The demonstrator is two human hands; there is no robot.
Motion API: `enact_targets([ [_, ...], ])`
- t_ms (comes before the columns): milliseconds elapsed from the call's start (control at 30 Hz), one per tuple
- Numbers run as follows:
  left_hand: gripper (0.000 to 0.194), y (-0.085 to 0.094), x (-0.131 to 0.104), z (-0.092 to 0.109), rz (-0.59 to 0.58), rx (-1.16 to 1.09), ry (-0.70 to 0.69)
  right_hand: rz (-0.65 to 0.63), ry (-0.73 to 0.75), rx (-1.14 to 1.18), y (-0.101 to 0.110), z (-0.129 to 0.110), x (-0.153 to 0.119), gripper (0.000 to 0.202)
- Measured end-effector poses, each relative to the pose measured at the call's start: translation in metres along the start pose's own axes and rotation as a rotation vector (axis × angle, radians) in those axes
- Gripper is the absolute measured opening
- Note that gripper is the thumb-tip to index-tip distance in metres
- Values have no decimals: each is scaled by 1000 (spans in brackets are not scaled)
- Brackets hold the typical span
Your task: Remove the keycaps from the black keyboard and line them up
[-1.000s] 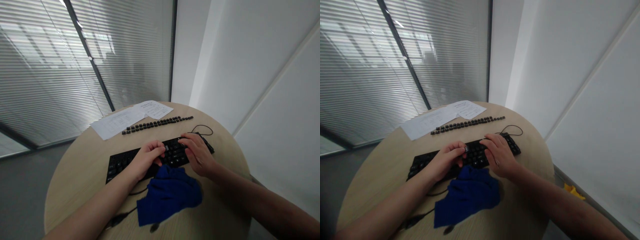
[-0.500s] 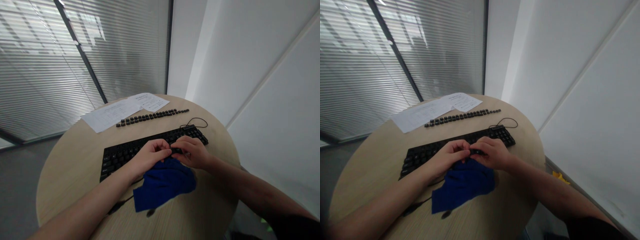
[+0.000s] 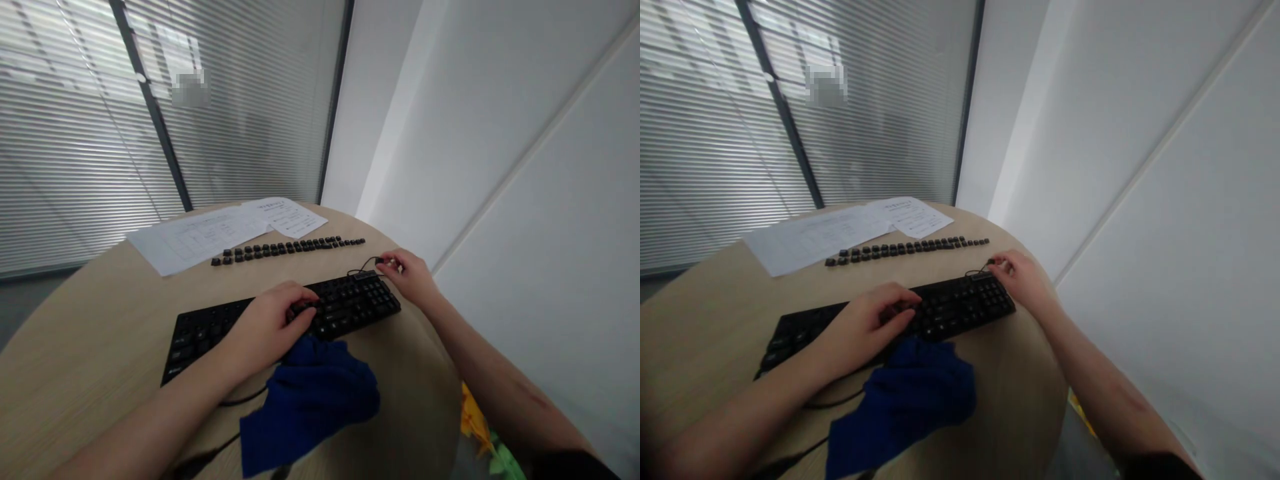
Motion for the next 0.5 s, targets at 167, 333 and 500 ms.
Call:
enact_targets([
  [167,40,0,7,-29,-11,455,-88,-260,-317,-51,-29,119,38,26],
  [333,54,-13,5,-46,-59,572,-35,-393,-373,-17,-63,177,73,24],
  [500,56,-15,4,-48,-80,574,-3,-458,-356,7,-81,205,96,27],
])
Point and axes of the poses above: each hand's wrist, its own x-axis towards the middle knuckle, its own y-axis out of the back of the hand, z = x × y, the point moved 1 cm from there along x, towards the middle knuckle, and after that the axes turned 9 degrees about y, right-handed, at the moved point
